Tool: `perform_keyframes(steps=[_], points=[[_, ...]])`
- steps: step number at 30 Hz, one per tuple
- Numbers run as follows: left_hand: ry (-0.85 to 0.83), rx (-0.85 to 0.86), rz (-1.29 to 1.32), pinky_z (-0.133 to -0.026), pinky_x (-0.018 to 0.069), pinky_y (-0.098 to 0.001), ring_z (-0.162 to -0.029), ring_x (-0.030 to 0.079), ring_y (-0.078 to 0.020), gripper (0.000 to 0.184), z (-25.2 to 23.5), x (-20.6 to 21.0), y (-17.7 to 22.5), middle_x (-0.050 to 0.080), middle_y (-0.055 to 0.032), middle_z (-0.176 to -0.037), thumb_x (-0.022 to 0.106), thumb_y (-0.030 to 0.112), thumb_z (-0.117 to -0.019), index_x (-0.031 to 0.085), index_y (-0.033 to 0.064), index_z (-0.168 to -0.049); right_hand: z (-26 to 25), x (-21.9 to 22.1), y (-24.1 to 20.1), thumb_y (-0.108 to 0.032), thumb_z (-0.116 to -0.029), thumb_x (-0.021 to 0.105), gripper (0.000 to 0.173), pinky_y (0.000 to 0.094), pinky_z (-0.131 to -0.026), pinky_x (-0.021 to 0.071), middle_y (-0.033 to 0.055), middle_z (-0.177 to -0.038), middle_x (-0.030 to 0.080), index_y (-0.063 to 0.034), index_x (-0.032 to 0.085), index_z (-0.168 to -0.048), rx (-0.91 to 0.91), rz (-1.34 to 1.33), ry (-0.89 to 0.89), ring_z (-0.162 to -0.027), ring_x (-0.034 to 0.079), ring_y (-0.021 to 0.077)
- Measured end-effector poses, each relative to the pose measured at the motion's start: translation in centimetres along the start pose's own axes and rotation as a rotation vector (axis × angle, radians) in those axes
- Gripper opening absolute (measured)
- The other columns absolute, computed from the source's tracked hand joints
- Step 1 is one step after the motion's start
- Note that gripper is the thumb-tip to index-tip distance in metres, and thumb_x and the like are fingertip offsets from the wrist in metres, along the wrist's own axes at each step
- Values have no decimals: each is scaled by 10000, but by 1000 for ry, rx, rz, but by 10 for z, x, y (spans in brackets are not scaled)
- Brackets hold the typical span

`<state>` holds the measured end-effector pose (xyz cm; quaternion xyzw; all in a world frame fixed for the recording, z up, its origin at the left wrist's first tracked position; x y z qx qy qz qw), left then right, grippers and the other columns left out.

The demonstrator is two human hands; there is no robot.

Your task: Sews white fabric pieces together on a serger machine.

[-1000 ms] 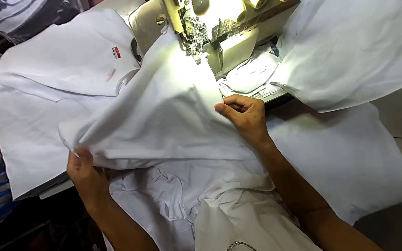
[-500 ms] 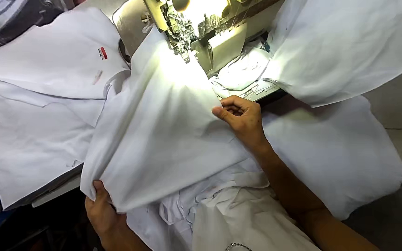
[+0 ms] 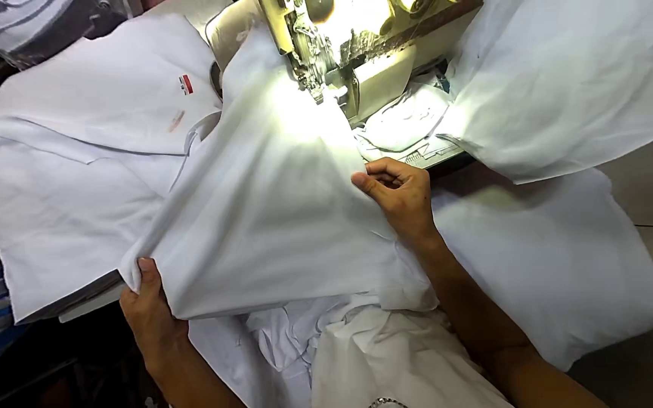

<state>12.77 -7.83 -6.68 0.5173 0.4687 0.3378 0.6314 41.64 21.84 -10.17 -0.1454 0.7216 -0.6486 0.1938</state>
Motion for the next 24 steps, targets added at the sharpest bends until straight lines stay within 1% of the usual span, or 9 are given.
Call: perform_keyframes(steps=[8,12,14,16,19,20,22,23,24], points=[[73,131,-35,-839,587,-264,-883,689,-16,197,-53,-7,25,688,108,-934,528,332,-1073,617,166,-1128,-8,4,-6,-162,-938,761,107,178,-467,484,-2,-731,686,-75,721,-986,-47,5,-19,-537,586,38],[-45,162,21,-852,592,-272,-917,696,-23,210,-64,0,29,702,124,-977,521,386,-1069,616,220,-1155,-10,5,-8,-161,-946,752,107,174,-467,488,-2,-729,675,-72,709,-989,-64,6,-15,-536,581,38],[-190,157,-3,-934,568,-297,-1023,672,-47,406,-55,0,15,679,92,-1118,630,422,-1001,545,169,-1307,-7,4,-6,-162,-944,755,107,170,-459,474,-5,-722,672,-74,712,-988,-56,11,-3,-525,569,35],[-295,142,-98,-1016,531,-287,-1158,621,-54,782,-34,0,-2,606,12,-1300,731,433,-915,358,36,-1477,-3,2,-4,-161,-942,758,108,164,-444,454,-8,-710,664,-73,712,-985,-53,19,4,-508,549,31],[-281,104,-262,-1037,519,-264,-1232,594,-107,1021,2,3,-31,548,-157,-1389,847,312,-798,237,-103,-1503,5,-3,-2,-166,-946,752,113,158,-423,409,-12,-693,637,-73,705,-990,-37,58,3,-487,507,29],[-251,120,-338,-1042,511,-278,-1244,589,-140,982,10,2,-40,542,-203,-1397,843,292,-803,276,-118,-1493,8,-5,-2,-170,-948,750,118,156,-419,401,-13,-696,631,-75,698,-995,-37,83,-2,-484,498,29],[-182,217,-486,-983,511,-322,-1183,603,-211,696,22,-1,-51,582,-276,-1318,784,266,-871,496,-138,-1360,15,-9,-1,-171,-954,743,123,157,-416,384,-10,-707,623,-79,690,-1018,-41,134,-21,-486,486,32],[-152,267,-498,-936,511,-311,-1115,613,-198,519,27,-4,-53,613,-269,-1242,745,221,-910,589,-136,-1252,18,-11,0,-172,-955,742,127,158,-422,386,-11,-721,631,-83,694,-1032,-43,167,-30,-495,490,32],[-139,285,-471,-930,516,-278,-1081,621,-145,410,31,-8,-53,632,-226,-1195,688,174,-951,607,-135,-1208,21,-14,1,-174,-957,737,131,158,-435,393,-13,-733,635,-88,692,-1045,-44,204,-39,-508,497,29]])
Point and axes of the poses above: each hand's wrist, its own z-axis away from the middle knuckle, its own x-axis out of the palm, y = z × x, the point moved 8 cm from there along -z, towards the middle knuckle
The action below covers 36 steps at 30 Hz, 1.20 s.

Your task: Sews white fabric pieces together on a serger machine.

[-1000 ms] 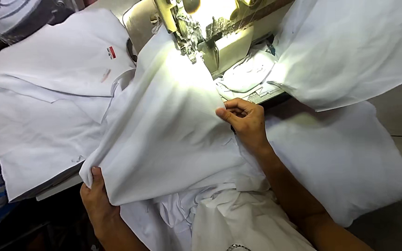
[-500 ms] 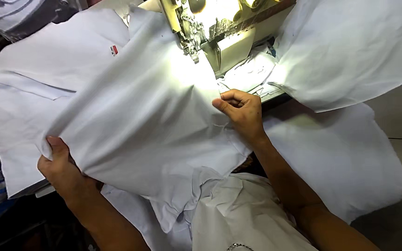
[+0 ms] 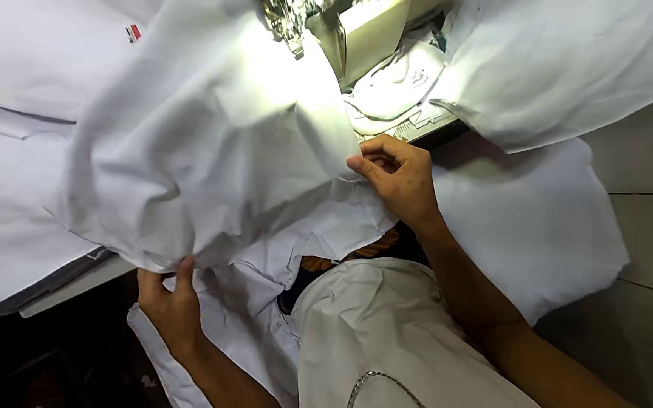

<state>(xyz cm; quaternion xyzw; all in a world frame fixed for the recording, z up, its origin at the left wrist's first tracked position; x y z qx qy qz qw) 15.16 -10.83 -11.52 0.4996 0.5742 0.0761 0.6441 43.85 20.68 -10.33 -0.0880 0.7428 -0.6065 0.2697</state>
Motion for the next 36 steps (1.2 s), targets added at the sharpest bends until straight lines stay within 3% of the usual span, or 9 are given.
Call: perform_keyframes(steps=[2,7,10,14,20,23,28,30,36], points=[[6,-24,133,-956,525,-213,-1077,623,-23,347,8,-7,2,636,-106,-1184,547,103,-1021,524,-144,-1264,6,-4,7,-176,-966,724,129,164,-453,392,-12,-736,626,-91,688,-1056,6,69,-24,-523,493,30],[-32,-69,331,-895,556,-222,-1020,643,3,322,13,-23,7,633,60,-1154,427,108,-1052,447,-34,-1341,21,-5,32,-153,-955,730,161,198,-442,349,13,-768,596,-100,684,-1101,49,123,-95,-512,436,67],[-42,-70,267,-944,533,-214,-1035,632,14,307,13,-29,13,633,63,-1149,419,113,-1055,483,-16,-1326,28,-3,36,-163,-952,740,226,216,-447,372,15,-811,625,-114,644,-1151,85,141,-115,-530,469,82],[-68,-69,218,-926,542,-191,-1015,640,30,294,11,-31,21,640,49,-1120,413,88,-1058,487,-57,-1303,36,-4,42,-269,-920,786,295,262,-435,337,8,-710,562,-117,622,-1113,140,205,-99,-490,419,113],[-125,-95,206,-903,555,-191,-979,653,34,257,14,-27,23,657,99,-1063,450,136,-1061,527,11,-1272,31,3,43,-282,-915,784,194,273,-682,518,17,-864,697,-93,739,-910,-34,183,-50,-769,634,92],[-130,-107,222,-864,569,-182,-930,666,41,194,14,-26,25,667,117,-995,434,103,-1065,562,23,-1187,29,4,38,-215,-933,760,162,261,-738,528,39,-853,692,-61,754,-881,-129,145,-41,-819,644,107],[-178,-116,272,-867,573,-204,-926,675,19,187,15,-24,23,677,125,-984,420,125,-1075,572,71,-1169,28,9,44,-316,-951,735,236,336,-714,512,44,-886,670,-80,726,-959,-98,258,-112,-817,622,159],[-196,-128,273,-845,577,-202,-911,676,20,183,16,-20,20,677,130,-972,424,140,-1078,574,80,-1162,29,11,48,-370,-897,784,339,385,-676,470,70,-845,631,-57,716,-1008,-90,336,-107,-763,579,207],[-202,-129,266,-841,578,-202,-909,675,21,179,16,-18,15,679,129,-972,435,146,-1077,585,88,-1157,28,12,48,-297,-861,820,245,421,-709,463,76,-811,655,-66,739,-884,-90,353,-37,-789,607,231]])
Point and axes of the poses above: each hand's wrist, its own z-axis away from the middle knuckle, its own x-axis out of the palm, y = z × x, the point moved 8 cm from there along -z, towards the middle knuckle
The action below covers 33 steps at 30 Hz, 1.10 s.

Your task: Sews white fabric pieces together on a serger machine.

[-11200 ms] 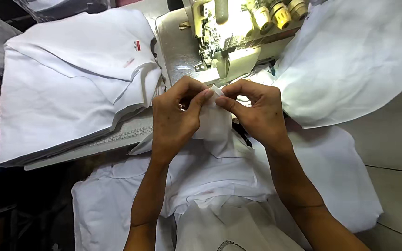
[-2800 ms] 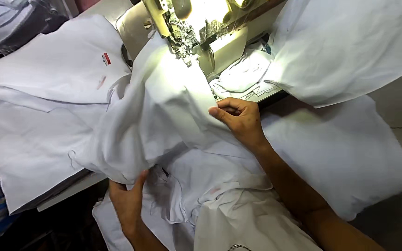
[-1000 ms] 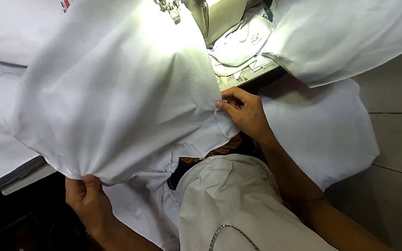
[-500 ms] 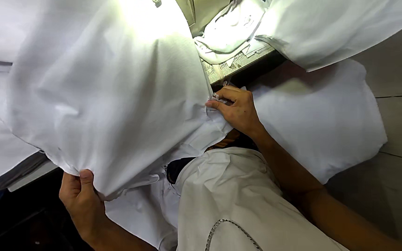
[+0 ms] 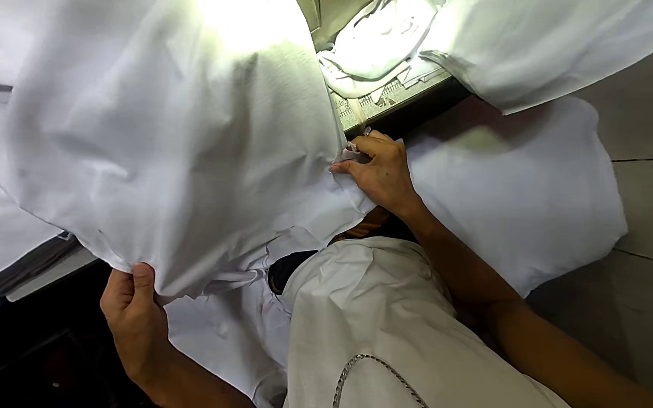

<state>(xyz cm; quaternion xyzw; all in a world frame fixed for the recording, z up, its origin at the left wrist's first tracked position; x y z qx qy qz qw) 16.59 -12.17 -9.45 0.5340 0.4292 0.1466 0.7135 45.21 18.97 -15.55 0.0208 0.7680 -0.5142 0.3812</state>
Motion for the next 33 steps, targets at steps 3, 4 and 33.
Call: perform_keyframes(steps=[3,4,33], points=[[5,22,-16,-861,571,-205,-924,671,25,178,-1,-7,1,679,139,-982,451,158,-1072,596,99,-1156,0,-5,-4,-267,-872,800,236,406,-716,431,63,-761,616,-62,715,-791,-18,-22,13,-765,574,214],[11,28,-27,-862,569,-205,-923,668,26,179,-2,-10,1,676,141,-982,452,161,-1071,598,101,-1155,0,-7,-5,-257,-877,794,240,398,-718,425,56,-740,606,-63,703,-769,-27,-28,16,-755,566,206],[189,-36,83,-743,553,-168,-789,642,46,190,-30,-3,-24,638,129,-855,398,90,-1072,587,80,-1070,-60,-21,-47,-232,-1005,685,209,232,-531,447,41,-826,664,-71,703,-1137,108,-328,87,-609,549,94]])
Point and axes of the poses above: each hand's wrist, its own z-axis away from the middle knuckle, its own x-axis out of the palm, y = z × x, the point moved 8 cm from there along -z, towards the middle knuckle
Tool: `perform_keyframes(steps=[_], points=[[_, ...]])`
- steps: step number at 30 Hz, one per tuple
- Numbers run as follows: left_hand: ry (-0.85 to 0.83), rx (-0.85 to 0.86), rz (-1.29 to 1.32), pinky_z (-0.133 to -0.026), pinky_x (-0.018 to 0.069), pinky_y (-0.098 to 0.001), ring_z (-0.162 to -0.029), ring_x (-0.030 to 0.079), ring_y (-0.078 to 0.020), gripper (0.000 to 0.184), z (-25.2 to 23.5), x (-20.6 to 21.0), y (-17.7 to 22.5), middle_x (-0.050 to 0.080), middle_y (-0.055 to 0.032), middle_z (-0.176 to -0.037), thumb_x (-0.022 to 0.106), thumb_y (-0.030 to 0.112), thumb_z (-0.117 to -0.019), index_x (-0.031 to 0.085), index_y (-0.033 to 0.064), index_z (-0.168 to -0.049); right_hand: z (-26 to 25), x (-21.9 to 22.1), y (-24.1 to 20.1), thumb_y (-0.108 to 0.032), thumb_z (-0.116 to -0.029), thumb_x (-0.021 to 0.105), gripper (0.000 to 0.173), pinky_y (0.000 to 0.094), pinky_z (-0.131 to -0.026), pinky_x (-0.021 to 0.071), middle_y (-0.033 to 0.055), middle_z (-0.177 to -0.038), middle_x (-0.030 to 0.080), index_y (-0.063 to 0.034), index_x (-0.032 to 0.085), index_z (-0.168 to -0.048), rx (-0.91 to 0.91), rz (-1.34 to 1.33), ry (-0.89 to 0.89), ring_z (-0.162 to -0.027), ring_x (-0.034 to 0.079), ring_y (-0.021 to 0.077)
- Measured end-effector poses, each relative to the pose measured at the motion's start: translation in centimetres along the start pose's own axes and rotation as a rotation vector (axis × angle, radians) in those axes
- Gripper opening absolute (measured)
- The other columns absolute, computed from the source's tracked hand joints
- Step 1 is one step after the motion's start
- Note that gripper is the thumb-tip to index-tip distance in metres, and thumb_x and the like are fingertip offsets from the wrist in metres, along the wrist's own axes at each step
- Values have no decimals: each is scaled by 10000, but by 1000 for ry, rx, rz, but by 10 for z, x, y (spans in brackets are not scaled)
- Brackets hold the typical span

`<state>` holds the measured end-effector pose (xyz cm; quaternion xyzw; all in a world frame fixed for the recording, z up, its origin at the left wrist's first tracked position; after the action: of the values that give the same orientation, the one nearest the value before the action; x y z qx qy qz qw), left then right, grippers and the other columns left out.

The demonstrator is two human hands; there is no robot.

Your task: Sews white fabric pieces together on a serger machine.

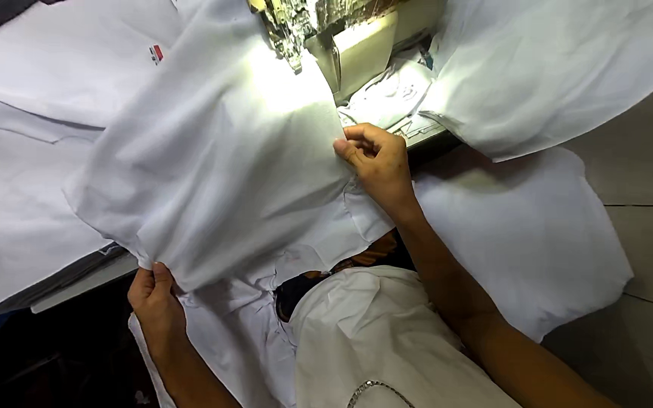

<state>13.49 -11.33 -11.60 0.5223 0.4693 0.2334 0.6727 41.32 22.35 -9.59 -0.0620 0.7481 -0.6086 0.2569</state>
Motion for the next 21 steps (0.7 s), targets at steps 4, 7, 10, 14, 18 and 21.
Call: perform_keyframes(steps=[4,7,10,14,18,21], points=[[50,-5,20,-795,566,-177,-831,656,51,228,2,-3,5,657,124,-888,372,92,-1083,598,61,-1082,9,-4,4,-235,-982,715,144,198,-447,411,2,-714,646,-93,730,-971,30,-75,-20,-505,508,54],[70,-22,45,-801,570,-171,-834,662,56,232,4,-4,9,664,131,-895,361,92,-1092,590,57,-1110,13,-5,1,-204,-977,717,117,175,-448,415,-14,-713,643,-88,723,-965,25,-142,-42,-513,515,35],[73,-29,103,-794,578,-169,-837,670,57,238,7,-1,9,680,137,-893,347,71,-1088,584,61,-1114,12,-5,0,-169,-969,722,94,159,-492,453,-22,-746,664,-76,728,-978,3,-166,-36,-557,550,15],[84,-17,141,-797,581,-176,-843,675,46,249,8,0,8,687,127,-899,339,55,-1084,586,61,-1114,10,-4,2,-165,-965,727,90,155,-500,453,-24,-750,665,-75,728,-964,-4,-180,-33,-567,553,13],[78,3,154,-767,581,-170,-804,674,45,246,7,-1,14,684,136,-863,341,69,-1089,585,92,-1075,9,-3,0,-175,-974,717,95,158,-495,451,-25,-746,662,-80,727,-975,-9,-177,-44,-562,551,15],[69,-2,152,-747,582,-170,-785,672,44,249,6,0,16,681,137,-846,343,71,-1089,589,103,-1061,8,-2,0,-175,-974,718,95,158,-486,448,-22,-744,662,-82,724,-991,-13,-174,-49,-553,547,17]])
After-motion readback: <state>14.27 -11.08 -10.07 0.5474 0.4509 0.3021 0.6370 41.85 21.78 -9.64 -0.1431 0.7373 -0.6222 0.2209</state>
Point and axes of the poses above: each hand's wrist, its own z-axis away from the middle knuckle, its own x-axis out of the palm, y = z × x, the point moved 8 cm from there along -z, towards the middle knuckle
